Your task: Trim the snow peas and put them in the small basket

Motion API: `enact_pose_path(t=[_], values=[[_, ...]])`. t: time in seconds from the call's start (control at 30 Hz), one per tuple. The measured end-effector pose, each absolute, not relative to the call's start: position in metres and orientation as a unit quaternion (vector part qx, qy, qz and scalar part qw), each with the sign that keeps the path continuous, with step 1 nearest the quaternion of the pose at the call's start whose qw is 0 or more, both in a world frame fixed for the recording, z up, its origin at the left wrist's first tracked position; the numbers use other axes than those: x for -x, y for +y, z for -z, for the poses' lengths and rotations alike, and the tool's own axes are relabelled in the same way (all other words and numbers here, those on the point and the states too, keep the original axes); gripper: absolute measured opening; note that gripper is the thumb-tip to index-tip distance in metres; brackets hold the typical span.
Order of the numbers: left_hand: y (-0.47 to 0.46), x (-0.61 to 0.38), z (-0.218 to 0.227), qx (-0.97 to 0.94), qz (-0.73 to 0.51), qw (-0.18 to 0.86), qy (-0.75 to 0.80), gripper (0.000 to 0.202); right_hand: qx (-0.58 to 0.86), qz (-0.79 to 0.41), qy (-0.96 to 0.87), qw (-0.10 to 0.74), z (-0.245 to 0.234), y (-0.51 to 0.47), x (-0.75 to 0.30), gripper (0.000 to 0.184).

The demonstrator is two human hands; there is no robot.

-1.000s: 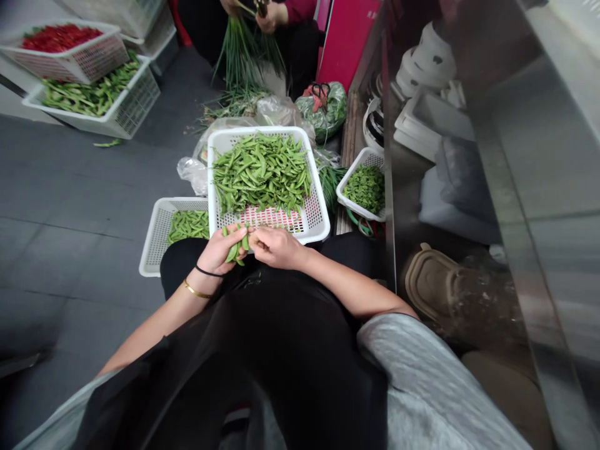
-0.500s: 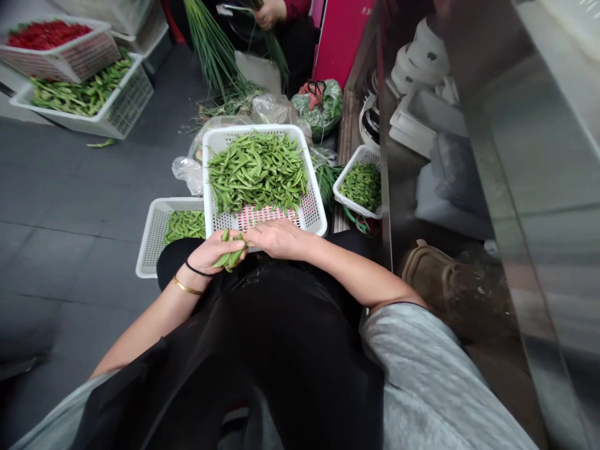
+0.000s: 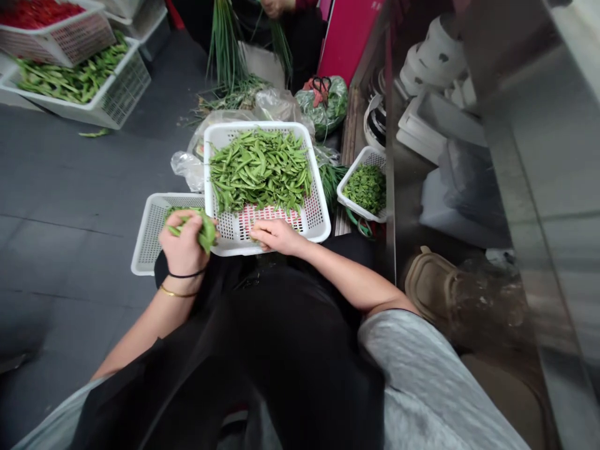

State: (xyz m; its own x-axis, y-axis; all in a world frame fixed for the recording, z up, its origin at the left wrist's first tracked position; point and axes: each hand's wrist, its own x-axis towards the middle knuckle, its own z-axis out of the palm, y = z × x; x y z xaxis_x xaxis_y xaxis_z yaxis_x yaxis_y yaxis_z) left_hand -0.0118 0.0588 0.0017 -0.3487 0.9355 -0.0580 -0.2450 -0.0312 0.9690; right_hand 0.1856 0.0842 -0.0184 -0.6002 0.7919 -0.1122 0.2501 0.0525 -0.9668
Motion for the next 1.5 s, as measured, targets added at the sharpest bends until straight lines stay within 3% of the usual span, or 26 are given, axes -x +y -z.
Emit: enact_pose_path(t=[0.13,0.17,0.27,0.37,0.5,0.67,0.77,0.87,1.0,1.13,1.27,1.5], values=[[0.08,0.038,0.001,-0.211,-0.615,0.623,0.434,0.018,0.443,-0.374,-0.814,-0.009,0.042,0.125,-0.202,0.016],[0.081,0.04,0.002,-0.199,-0.593,0.661,0.415,0.02,0.447,-0.33,-0.83,-0.055,0.05,0.135,-0.2,0.022],[0.078,0.036,0.008,-0.2,-0.532,0.728,0.384,0.033,0.455,-0.241,-0.846,-0.137,0.074,0.157,-0.18,0.05],[0.074,0.027,0.012,-0.231,-0.474,0.753,0.394,0.033,0.477,-0.208,-0.837,-0.169,0.091,0.168,-0.16,0.055],[0.073,0.022,0.015,-0.269,-0.442,0.706,0.484,0.027,0.473,-0.251,-0.84,-0.086,0.08,0.162,-0.168,0.046],[0.072,0.004,0.023,-0.315,-0.416,0.683,0.511,0.033,0.303,-0.656,-0.682,0.113,0.036,0.12,-0.202,0.043],[0.066,-0.011,0.023,-0.336,-0.389,0.727,0.455,0.036,0.239,-0.764,-0.569,0.187,0.022,0.092,-0.207,0.049],[0.062,-0.019,0.02,-0.316,-0.396,0.742,0.44,0.036,0.253,-0.718,-0.604,0.237,0.017,0.076,-0.201,0.043],[0.062,-0.019,0.013,-0.291,-0.43,0.731,0.443,0.033,0.316,-0.509,-0.759,0.254,0.012,0.066,-0.188,0.028],[0.068,-0.017,0.011,-0.279,-0.501,0.676,0.463,0.031,0.432,-0.414,-0.738,0.312,0.012,0.065,-0.181,0.021],[0.07,-0.019,0.012,-0.261,-0.52,0.662,0.472,0.034,0.459,-0.416,-0.71,0.333,0.015,0.068,-0.185,0.018],[0.063,-0.023,0.016,-0.265,-0.452,0.745,0.413,0.033,0.412,-0.482,-0.7,0.328,0.011,0.059,-0.177,0.017]])
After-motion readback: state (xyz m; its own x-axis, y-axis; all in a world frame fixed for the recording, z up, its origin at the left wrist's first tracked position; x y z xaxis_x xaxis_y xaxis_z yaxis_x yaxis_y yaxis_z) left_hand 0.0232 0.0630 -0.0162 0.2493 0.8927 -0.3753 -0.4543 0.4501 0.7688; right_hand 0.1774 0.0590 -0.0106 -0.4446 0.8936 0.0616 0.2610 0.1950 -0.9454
